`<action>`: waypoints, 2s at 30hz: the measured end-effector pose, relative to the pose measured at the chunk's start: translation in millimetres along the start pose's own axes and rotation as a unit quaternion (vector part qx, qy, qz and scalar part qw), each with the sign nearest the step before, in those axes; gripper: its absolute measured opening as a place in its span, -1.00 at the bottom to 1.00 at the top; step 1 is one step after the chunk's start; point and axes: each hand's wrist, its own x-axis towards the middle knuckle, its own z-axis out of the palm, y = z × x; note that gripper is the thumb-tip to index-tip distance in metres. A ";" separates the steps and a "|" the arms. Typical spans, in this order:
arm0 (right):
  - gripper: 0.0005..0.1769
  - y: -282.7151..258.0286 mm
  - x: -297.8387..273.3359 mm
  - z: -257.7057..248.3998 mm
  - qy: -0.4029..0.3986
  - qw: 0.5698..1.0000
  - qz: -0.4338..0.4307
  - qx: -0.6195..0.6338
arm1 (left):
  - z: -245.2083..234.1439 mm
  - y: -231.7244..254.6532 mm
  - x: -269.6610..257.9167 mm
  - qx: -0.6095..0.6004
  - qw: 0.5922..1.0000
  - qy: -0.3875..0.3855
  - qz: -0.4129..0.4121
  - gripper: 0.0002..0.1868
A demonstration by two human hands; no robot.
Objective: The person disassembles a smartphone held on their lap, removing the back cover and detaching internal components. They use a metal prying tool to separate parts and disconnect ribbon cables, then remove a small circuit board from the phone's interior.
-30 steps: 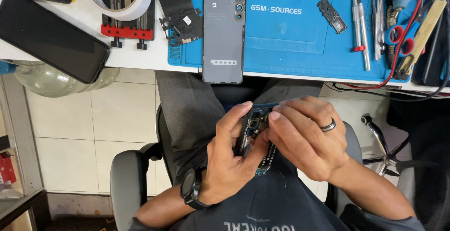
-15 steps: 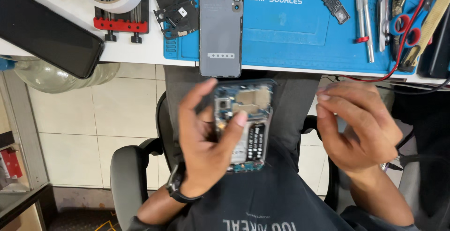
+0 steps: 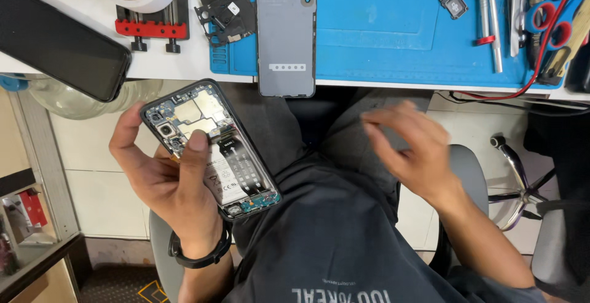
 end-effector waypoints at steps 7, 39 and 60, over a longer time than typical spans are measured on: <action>-0.69 108.9 -69.6 149.4 -0.399 0.903 0.059 -0.144 | 0.0 -8.1 -12.4 0.000 1.000 -0.013 -0.009 -0.35; -0.88 -48.6 23.0 -51.7 -0.047 0.988 -0.062 -0.134 | 49.1 -28.0 -46.5 0.008 0.969 -0.231 -0.087 -0.35; -0.82 -57.6 47.3 -37.6 -0.070 0.967 -0.190 -0.155 | 53.2 -1.3 -59.7 0.012 0.951 -0.289 -0.106 -0.32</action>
